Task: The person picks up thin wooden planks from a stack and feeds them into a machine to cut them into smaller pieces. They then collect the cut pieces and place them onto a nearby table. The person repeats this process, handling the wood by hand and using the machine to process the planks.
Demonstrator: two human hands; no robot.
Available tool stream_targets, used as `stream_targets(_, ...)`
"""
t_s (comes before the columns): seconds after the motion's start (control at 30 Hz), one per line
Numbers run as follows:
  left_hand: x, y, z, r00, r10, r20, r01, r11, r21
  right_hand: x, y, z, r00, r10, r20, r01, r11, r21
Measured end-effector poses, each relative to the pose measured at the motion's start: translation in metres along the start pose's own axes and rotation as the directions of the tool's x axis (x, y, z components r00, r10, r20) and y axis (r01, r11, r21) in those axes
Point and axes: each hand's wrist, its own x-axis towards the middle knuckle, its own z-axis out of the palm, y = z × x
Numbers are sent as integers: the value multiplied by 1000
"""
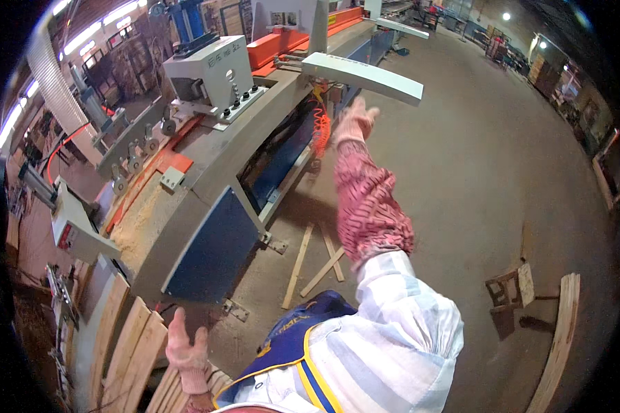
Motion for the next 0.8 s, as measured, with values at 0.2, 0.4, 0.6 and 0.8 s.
stream_targets(0.2,9,27,4,989,22,145,-19,1000,-16,-188,73,123,94,-68,993,-247,965,89)
stream_targets(0.4,-70,12,-29,914,-392,-106,391,920,-28,-164,128,179,453,-75,889,362,926,-106)
stream_targets(0.6,-157,33,12,443,-719,-535,408,693,-594,-208,172,224,549,108,829,-122,991,-49)
stream_targets(0.8,-127,86,-33,694,-622,-363,718,636,284,-583,85,-34,-675,49,737,-258,919,-297)
